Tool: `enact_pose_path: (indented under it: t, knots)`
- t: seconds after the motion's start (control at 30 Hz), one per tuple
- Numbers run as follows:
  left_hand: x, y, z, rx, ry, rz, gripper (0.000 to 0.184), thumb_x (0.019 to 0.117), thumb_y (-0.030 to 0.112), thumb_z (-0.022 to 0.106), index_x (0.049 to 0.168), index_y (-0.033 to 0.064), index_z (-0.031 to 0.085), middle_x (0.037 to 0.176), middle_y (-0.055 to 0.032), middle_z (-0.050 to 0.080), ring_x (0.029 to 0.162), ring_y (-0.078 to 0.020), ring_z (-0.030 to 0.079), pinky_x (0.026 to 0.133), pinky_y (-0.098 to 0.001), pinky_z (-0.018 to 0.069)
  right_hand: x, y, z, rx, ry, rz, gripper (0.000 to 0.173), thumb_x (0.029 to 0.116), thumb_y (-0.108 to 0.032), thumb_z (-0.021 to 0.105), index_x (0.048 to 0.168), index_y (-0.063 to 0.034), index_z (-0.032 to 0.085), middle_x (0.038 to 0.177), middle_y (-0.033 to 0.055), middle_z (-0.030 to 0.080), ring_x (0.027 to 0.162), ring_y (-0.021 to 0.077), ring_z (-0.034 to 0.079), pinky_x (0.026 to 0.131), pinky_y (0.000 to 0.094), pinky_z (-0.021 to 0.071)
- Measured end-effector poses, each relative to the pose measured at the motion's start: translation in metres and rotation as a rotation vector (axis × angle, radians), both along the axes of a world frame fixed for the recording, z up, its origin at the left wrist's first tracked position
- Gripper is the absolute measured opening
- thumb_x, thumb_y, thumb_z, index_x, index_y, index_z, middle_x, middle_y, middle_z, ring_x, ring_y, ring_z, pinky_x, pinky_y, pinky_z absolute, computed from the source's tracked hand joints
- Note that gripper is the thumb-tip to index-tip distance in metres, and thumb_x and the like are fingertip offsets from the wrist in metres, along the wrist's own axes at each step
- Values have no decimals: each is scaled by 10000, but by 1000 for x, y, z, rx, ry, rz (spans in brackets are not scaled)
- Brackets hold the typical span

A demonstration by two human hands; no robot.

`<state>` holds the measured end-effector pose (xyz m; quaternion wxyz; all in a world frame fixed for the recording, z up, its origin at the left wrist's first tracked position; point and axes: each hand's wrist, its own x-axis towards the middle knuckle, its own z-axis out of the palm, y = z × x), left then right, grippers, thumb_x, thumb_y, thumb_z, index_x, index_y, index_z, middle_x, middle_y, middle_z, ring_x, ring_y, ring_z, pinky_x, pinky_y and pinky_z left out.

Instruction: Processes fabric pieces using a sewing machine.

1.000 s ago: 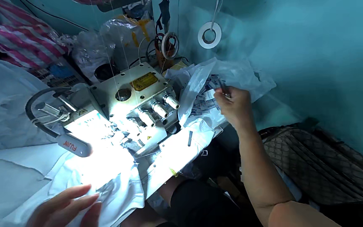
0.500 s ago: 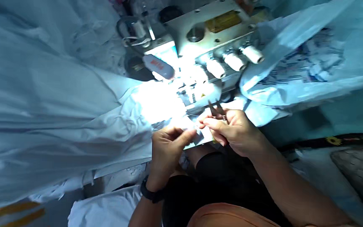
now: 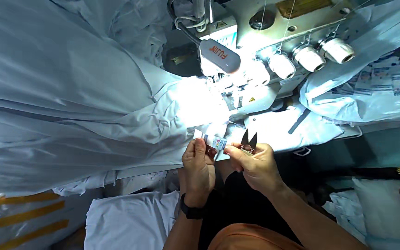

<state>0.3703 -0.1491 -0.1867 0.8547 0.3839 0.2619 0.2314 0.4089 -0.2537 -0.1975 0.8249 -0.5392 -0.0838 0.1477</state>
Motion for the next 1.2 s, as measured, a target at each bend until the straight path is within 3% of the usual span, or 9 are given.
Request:
enact_pose_path:
  t: [0.1,0.2,0.33,0.5,0.6,0.67,0.8,0.93,1.2]
  knots:
    - [-6,6,-4,-102,-62,-151,203,1071,104,452,1018,114,647,765,1,683,665,-60,672,682,-214,593,3,-6,0,-89,-209,29,125,910,-21,644,852,-106,715,760,-110,651,593,-76,535,539,99,463]
    - [-10,12,-12,-236,-109,-328,81,1052,121,497,1050,149,573,714,21,653,633,-57,656,667,-210,580,8,-10,7,-217,-368,32,68,844,-28,685,790,-48,721,834,-49,674,663,-80,543,582,73,456]
    - [-16,17,-26,-402,-212,-569,211,842,226,829,993,161,697,766,17,698,654,-41,663,653,-184,563,15,-12,15,-294,-368,76,98,798,-56,721,708,-72,684,931,-12,676,688,-75,563,593,68,479]
    - [-13,18,-30,-453,-315,-685,194,858,229,815,996,163,695,796,27,705,662,-14,646,628,-152,522,16,-12,17,-214,-247,136,126,801,-14,702,716,-107,702,783,-59,708,664,-46,619,590,114,517]
    - [-15,21,-30,-273,-273,-603,366,877,466,744,1085,170,691,1036,-42,737,879,-95,713,776,-235,585,17,-12,16,-204,-181,126,140,799,2,694,712,-106,703,740,-43,708,622,-2,635,564,152,542]
    - [-17,23,-27,-33,-202,-521,533,879,605,668,1140,142,709,1075,-44,737,904,-105,718,787,-257,596,18,-12,14,-235,-175,118,147,789,-6,702,690,-115,702,740,-45,712,616,-10,627,550,144,525]
    - [-22,24,-18,462,-109,-368,286,963,358,684,1040,93,760,935,65,744,814,-20,696,742,-221,597,19,-12,15,-280,-163,126,153,786,-17,702,681,-128,703,752,-60,722,616,-28,621,548,129,512]
    - [-23,25,-8,620,-27,-304,93,920,50,676,936,29,765,847,63,722,756,2,670,708,-193,583,18,-10,15,-276,-146,136,155,784,-9,701,684,-127,703,732,-62,712,599,-33,609,538,125,501]
    - [-23,24,-3,731,53,-279,74,899,-27,674,888,-18,746,765,38,702,672,-1,667,642,-177,593,16,-4,13,-256,-83,89,184,739,28,732,681,-134,667,662,-61,682,559,-20,601,516,131,500]
